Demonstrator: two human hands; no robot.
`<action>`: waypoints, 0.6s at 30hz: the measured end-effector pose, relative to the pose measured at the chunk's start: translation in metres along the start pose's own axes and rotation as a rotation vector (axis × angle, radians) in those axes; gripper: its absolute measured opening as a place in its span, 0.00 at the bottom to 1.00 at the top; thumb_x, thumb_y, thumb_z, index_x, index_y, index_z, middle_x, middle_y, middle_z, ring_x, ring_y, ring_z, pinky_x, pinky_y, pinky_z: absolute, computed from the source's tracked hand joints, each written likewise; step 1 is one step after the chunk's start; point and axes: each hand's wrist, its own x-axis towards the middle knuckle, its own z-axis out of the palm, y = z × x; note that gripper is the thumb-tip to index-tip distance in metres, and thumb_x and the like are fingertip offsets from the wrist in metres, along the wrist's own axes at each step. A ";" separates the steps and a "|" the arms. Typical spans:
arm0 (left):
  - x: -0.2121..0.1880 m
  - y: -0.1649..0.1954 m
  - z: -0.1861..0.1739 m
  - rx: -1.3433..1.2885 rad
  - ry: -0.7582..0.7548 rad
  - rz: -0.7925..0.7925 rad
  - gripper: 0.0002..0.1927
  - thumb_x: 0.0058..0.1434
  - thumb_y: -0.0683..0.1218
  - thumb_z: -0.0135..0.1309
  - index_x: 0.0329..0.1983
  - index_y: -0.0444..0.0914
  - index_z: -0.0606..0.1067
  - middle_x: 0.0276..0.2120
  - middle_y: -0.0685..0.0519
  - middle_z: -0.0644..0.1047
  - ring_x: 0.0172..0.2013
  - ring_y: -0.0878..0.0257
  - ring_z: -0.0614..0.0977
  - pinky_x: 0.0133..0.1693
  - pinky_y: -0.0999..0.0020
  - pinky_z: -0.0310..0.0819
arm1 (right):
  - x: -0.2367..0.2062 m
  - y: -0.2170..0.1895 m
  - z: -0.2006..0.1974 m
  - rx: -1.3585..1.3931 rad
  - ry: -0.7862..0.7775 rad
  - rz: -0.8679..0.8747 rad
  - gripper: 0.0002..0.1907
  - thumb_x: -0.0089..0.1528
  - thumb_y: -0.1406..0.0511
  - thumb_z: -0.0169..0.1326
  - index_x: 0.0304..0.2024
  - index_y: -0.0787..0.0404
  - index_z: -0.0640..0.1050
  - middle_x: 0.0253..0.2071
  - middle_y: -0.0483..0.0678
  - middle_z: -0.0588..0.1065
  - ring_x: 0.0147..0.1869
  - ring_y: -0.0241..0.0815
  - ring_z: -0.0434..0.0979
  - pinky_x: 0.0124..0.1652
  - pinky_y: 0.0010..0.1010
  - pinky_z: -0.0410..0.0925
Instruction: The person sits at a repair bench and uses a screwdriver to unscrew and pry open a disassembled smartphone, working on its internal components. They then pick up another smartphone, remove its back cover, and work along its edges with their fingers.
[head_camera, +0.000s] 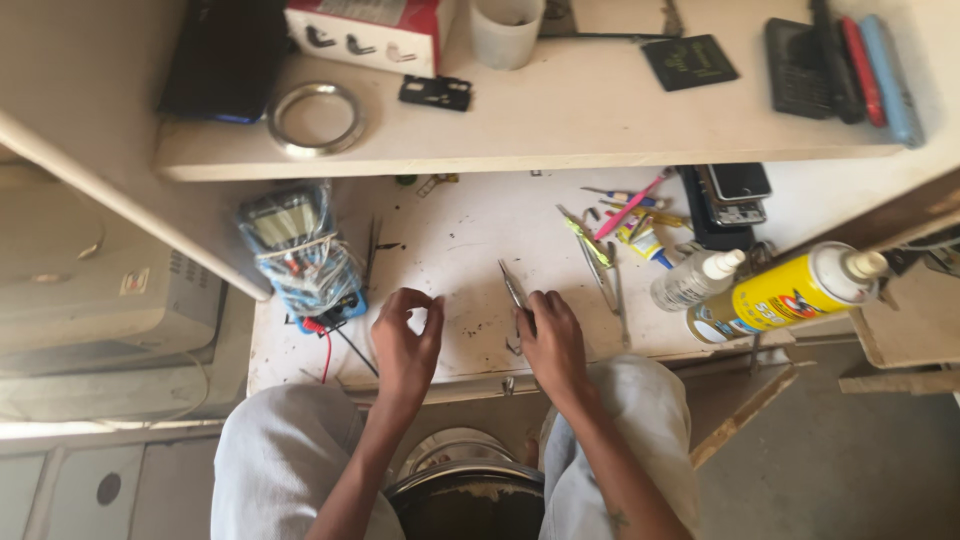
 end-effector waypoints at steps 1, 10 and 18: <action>-0.002 0.000 -0.001 -0.017 0.008 0.033 0.08 0.61 0.42 0.59 0.37 0.32 0.75 0.33 0.44 0.80 0.36 0.50 0.82 0.39 0.57 0.74 | 0.000 0.000 0.001 0.001 0.036 0.008 0.09 0.62 0.68 0.58 0.35 0.65 0.70 0.33 0.57 0.72 0.37 0.61 0.74 0.37 0.50 0.67; -0.017 -0.009 -0.015 -0.011 -0.217 -0.102 0.10 0.58 0.40 0.53 0.42 0.34 0.80 0.28 0.46 0.84 0.29 0.57 0.87 0.34 0.63 0.78 | -0.003 -0.010 0.005 -0.161 0.209 -0.064 0.13 0.64 0.63 0.59 0.34 0.63 0.69 0.29 0.54 0.70 0.34 0.56 0.73 0.34 0.47 0.66; -0.008 0.012 -0.041 0.290 -0.324 -0.158 0.23 0.69 0.54 0.54 0.25 0.31 0.77 0.14 0.41 0.74 0.17 0.43 0.76 0.27 0.51 0.71 | -0.004 -0.011 0.008 -0.192 0.221 -0.054 0.15 0.63 0.61 0.60 0.33 0.62 0.68 0.28 0.54 0.69 0.34 0.56 0.72 0.34 0.48 0.66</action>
